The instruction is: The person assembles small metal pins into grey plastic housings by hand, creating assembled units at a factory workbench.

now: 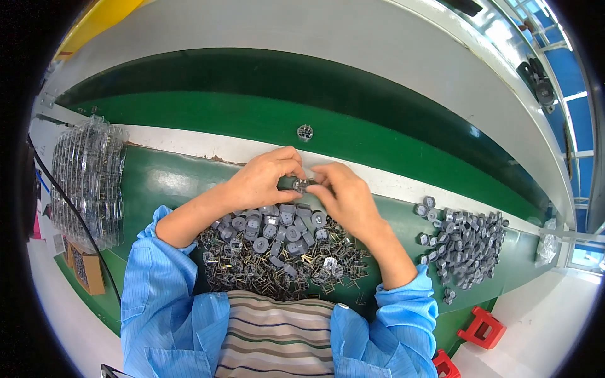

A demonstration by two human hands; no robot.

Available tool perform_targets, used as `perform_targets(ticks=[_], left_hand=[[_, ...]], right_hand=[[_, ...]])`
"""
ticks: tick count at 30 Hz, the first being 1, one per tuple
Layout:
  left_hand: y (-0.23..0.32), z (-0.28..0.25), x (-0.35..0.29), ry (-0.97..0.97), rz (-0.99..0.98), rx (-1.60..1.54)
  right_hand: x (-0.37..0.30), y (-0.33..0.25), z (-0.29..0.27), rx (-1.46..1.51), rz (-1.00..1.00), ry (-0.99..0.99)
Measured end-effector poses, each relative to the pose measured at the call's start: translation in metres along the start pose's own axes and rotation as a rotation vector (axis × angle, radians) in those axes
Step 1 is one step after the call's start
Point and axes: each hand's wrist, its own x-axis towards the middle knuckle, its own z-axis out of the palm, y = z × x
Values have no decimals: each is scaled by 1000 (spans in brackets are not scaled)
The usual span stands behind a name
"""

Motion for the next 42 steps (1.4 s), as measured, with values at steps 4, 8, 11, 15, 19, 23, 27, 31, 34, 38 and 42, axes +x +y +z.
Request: perform_targets(ticks=[4, 8, 11, 15, 19, 23, 27, 31, 34, 38, 42], left_hand=[[-9, -27, -6, 65, -80, -136], [-32, -72, 4, 228, -217, 15], [-62, -88, -6, 280, -348, 205], [-84, -92, -16, 349, -416, 276], [-51, -90, -7, 443, -67, 495], [12, -82, -13, 2, -209, 309], [26, -73, -22, -258, -300, 509], [18, -59, -17, -214, -138, 408], [-2, -40, -6, -94, 71, 203], [-8, -19, 0, -65, 78, 71], [0, -20, -4, -106, 71, 55]], right_hand=[[-12, -7, -41, 84, 131, -210], [-32, -11, -45, 138, 223, -332], [-37, -3, -45, 175, 268, -363], [-33, 5, -47, 243, 289, -221], [-32, 7, -31, 0, 115, 94], [-32, 11, -18, -132, -77, 96], [-27, 3, -20, -52, -71, 40], [-26, 4, -21, -23, 151, 76], [-28, 14, -13, -23, 121, 61], [-25, 14, -11, -54, -9, 2], [-20, 0, 0, 130, 85, 3]])
